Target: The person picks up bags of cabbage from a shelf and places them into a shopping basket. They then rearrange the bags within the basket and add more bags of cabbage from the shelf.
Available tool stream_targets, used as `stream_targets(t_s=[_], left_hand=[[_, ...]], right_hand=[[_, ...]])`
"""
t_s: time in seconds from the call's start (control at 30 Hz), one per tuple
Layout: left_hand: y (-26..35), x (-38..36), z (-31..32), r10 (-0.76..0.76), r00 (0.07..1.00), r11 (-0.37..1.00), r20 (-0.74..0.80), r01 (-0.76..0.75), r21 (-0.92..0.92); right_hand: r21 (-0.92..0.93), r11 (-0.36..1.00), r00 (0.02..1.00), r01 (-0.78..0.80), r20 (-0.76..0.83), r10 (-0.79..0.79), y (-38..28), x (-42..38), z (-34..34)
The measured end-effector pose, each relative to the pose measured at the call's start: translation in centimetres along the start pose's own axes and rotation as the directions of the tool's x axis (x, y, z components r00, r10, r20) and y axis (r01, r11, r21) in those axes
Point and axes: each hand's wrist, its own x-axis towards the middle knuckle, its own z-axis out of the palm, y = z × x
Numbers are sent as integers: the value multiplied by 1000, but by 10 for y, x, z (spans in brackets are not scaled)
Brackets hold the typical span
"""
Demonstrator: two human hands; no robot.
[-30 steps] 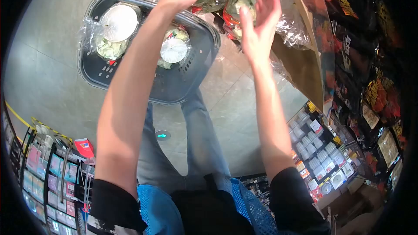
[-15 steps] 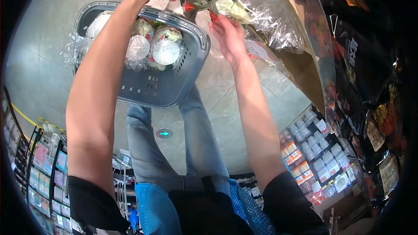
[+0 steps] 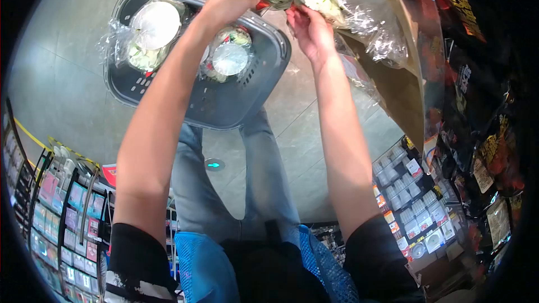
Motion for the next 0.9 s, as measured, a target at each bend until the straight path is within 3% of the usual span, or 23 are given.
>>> stream_targets(t_s=[0.07, 0.1, 0.17, 0.27, 0.37, 0.43, 0.5, 0.57, 0.6, 0.67, 0.7, 0.77, 0.8, 0.87, 0.9], left_hand=[[3, -24, -24, -128, 968, 883, 214, 210, -420], [-1, -35, -30, -162, 981, 977, 110, 175, -123], [-1, -67, -53, -179, 978, 936, 108, 203, -287], [-6, -114, -97, -118, 993, 960, -15, 110, -256], [-37, -148, -148, -212, 948, 977, -238, 205, -54], [-65, -157, -183, -335, 862, 937, -380, 348, -37], [-110, -155, -209, -398, 815, 882, -421, 467, 70], [-140, -145, -226, -419, 832, 859, -363, 493, 140], [-155, -138, -231, -381, 872, 866, -308, 453, 211], [-172, -124, -233, -332, 927, 916, -172, 360, 175], [-176, -121, -232, -270, 955, 952, -128, 284, 115], [-165, -123, -233, -269, 954, 953, -129, 283, 106], [-158, -124, -235, -265, 955, 955, -132, 279, 100], [-157, -140, -236, -326, 939, 943, -110, 330, 28], [-155, -150, -238, -354, 930, 935, -99, 355, -9]], right_hand=[[-69, 997, 1000, 20, 14, -19, 1, -3, -6], [-120, 992, 999, 28, 27, -25, 1, -6, -7], [-204, 978, 999, -50, -3, 50, -1, -20, -6], [-291, 932, 976, -218, -84, 202, 9, -39, -2], [-396, 902, 982, -173, -5, 187, 45, -67, 8], [-387, 908, 970, -160, 106, 217, 77, -93, 30], [-431, 881, 946, -194, 156, 285, 112, -113, 58], [-523, 828, 929, -203, 163, 331, 145, -121, 89], [-596, 797, 946, -104, 188, 264, 160, -125, 108], [-715, 694, 959, 88, 250, 135, 182, -129, 146], [-804, 559, 963, 203, 269, 37, 188, -125, 162], [-901, 215, 925, 377, 353, -143, 198, -106, 193], [-889, 128, 890, 440, 413, -195, 203, -95, 204], [-838, -56, 800, 543, 536, -270, 211, -81, 222], [-863, -63, 843, 500, 503, -191, 214, -77, 228]])
